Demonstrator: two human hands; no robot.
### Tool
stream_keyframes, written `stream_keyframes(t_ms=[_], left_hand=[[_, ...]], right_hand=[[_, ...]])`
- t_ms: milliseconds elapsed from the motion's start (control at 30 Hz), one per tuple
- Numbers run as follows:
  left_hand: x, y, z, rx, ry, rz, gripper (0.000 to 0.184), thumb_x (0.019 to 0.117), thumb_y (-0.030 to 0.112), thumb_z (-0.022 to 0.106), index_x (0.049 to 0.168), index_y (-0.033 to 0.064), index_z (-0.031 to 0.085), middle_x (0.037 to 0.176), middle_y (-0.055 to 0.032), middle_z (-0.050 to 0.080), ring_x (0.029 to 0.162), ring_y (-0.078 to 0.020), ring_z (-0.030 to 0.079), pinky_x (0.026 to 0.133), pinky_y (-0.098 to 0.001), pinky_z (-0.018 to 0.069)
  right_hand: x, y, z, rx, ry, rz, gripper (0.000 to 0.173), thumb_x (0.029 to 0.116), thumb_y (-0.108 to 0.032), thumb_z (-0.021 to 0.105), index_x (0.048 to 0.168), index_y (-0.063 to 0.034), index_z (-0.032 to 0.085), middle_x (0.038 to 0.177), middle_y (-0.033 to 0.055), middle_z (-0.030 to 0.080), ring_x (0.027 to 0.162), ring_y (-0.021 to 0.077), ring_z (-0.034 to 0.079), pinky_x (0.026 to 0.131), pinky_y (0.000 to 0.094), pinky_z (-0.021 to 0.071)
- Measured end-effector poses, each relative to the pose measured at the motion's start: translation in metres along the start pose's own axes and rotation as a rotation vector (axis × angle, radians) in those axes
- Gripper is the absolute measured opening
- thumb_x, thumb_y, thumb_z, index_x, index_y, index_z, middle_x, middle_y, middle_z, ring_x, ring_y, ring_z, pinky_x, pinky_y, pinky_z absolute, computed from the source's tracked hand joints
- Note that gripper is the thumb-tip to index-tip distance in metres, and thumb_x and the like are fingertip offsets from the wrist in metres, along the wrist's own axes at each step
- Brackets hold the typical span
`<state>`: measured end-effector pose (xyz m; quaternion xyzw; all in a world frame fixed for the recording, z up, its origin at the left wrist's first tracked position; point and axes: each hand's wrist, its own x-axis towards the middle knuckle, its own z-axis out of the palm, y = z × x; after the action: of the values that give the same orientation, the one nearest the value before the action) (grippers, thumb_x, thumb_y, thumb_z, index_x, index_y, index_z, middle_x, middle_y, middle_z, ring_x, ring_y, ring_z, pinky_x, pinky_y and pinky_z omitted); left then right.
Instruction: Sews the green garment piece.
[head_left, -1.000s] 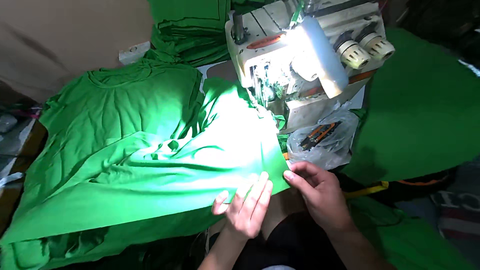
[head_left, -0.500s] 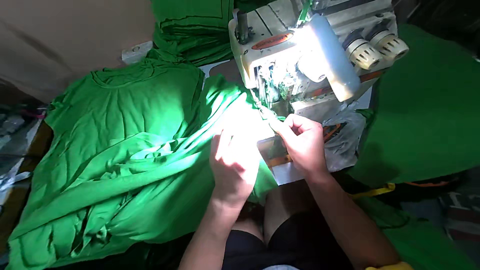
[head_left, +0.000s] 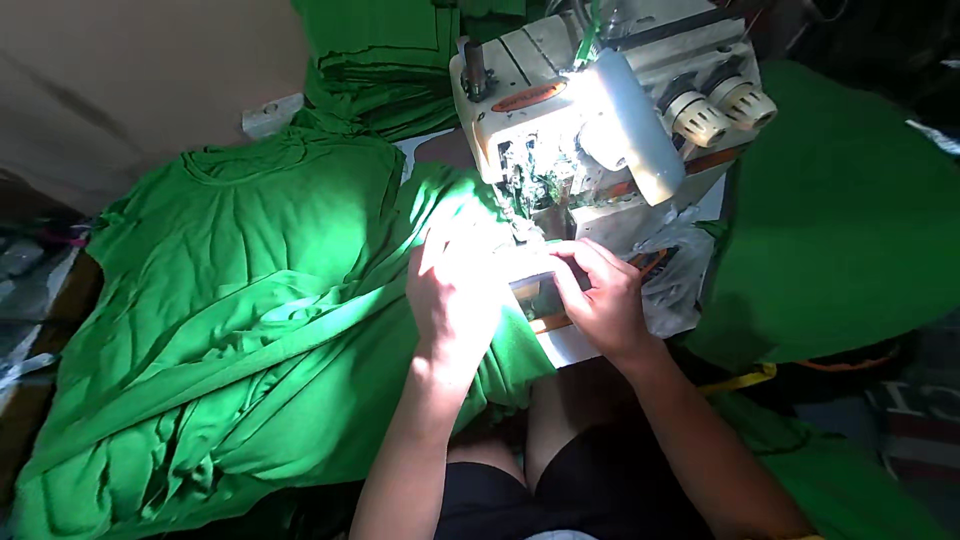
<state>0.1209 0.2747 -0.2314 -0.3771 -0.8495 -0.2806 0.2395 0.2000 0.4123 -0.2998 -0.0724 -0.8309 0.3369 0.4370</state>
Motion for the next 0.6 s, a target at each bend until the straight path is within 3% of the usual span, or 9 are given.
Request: stream_keyframes(t_ms=[67, 167, 267, 333, 400, 467, 533, 600], left_hand=[[0.0, 0.0, 0.0, 0.002, 0.001, 0.007, 0.015, 0.0893, 0.004, 0.067, 0.101, 0.0026, 0.077, 0.106, -0.0157, 0.074, 0.098, -0.0315, 0.069, 0.084, -0.0456, 0.0521], [-0.001, 0.0, 0.001, 0.002, -0.013, -0.011, 0.018, 0.0912, 0.005, 0.066, 0.106, 0.0017, 0.076, 0.112, -0.0176, 0.073, 0.103, -0.0333, 0.068, 0.087, -0.0479, 0.0525], [0.0, 0.001, -0.001, 0.006, -0.028, -0.048, 0.016, 0.09, 0.006, 0.068, 0.104, 0.0014, 0.076, 0.109, -0.0186, 0.072, 0.1, -0.0341, 0.068, 0.084, -0.0489, 0.053], [0.001, 0.006, -0.003, 0.009, -0.045, -0.133, 0.019, 0.0912, 0.008, 0.069, 0.108, 0.0019, 0.076, 0.111, -0.0199, 0.07, 0.099, -0.0354, 0.067, 0.082, -0.05, 0.0533], [0.0, 0.01, -0.006, 0.033, -0.049, -0.197, 0.022, 0.0913, 0.01, 0.069, 0.112, 0.0026, 0.074, 0.113, -0.0209, 0.069, 0.098, -0.036, 0.067, 0.078, -0.0502, 0.054], [-0.005, 0.012, -0.013, 0.089, -0.031, -0.227, 0.026, 0.0912, 0.01, 0.07, 0.116, 0.0039, 0.074, 0.109, -0.0195, 0.069, 0.092, -0.034, 0.068, 0.07, -0.0475, 0.0553], [-0.018, 0.014, -0.026, 0.145, -0.013, -0.222, 0.019, 0.0896, 0.005, 0.068, 0.107, -0.0002, 0.073, 0.096, -0.0175, 0.068, 0.084, -0.0331, 0.069, 0.062, -0.0462, 0.0545], [-0.04, 0.02, -0.04, 0.227, -0.033, -0.179, 0.016, 0.0902, 0.003, 0.064, 0.101, -0.0023, 0.075, 0.095, -0.0171, 0.072, 0.084, -0.0343, 0.071, 0.061, -0.0448, 0.0558]], right_hand=[[0.002, 0.0, -0.003, -0.051, 0.005, 0.026, 0.017, 0.096, -0.006, 0.057, 0.098, 0.002, 0.072, 0.087, 0.0137, 0.07, 0.074, 0.0157, 0.067, 0.067, 0.0246, 0.0544], [0.002, 0.0, -0.02, -0.028, 0.023, 0.201, 0.024, 0.1026, -0.01, 0.046, 0.105, 0.0046, 0.065, 0.088, 0.0133, 0.066, 0.066, 0.0149, 0.064, 0.058, 0.0303, 0.0557], [-0.001, 0.002, -0.033, -0.057, 0.119, 0.3, 0.022, 0.1021, -0.011, 0.05, 0.113, 0.0052, 0.06, 0.083, 0.012, 0.062, 0.06, 0.0108, 0.059, 0.054, 0.0266, 0.0519], [-0.005, -0.004, -0.035, -0.076, 0.138, 0.289, 0.043, 0.0985, -0.011, 0.058, 0.136, 0.0084, 0.047, 0.102, 0.0172, 0.06, 0.065, 0.0104, 0.056, 0.057, 0.024, 0.0497], [-0.01, -0.014, -0.031, -0.085, 0.164, 0.209, 0.058, 0.0956, -0.012, 0.061, 0.145, 0.0094, 0.039, 0.113, 0.0194, 0.058, 0.068, 0.0083, 0.052, 0.058, 0.0202, 0.045], [-0.015, -0.025, -0.027, -0.054, 0.163, 0.121, 0.046, 0.0948, -0.011, 0.062, 0.135, 0.0083, 0.051, 0.106, 0.019, 0.062, 0.07, 0.0101, 0.055, 0.059, 0.0211, 0.046], [-0.019, -0.034, -0.022, 0.036, 0.115, 0.094, 0.028, 0.0944, -0.013, 0.062, 0.115, 0.0049, 0.064, 0.09, 0.0115, 0.063, 0.068, 0.0065, 0.056, 0.06, 0.0178, 0.0477], [-0.022, -0.043, -0.014, 0.163, 0.048, 0.126, 0.019, 0.0947, -0.015, 0.062, 0.093, 0.0023, 0.071, 0.076, 0.0051, 0.064, 0.064, 0.0002, 0.055, 0.061, 0.0127, 0.0467]])
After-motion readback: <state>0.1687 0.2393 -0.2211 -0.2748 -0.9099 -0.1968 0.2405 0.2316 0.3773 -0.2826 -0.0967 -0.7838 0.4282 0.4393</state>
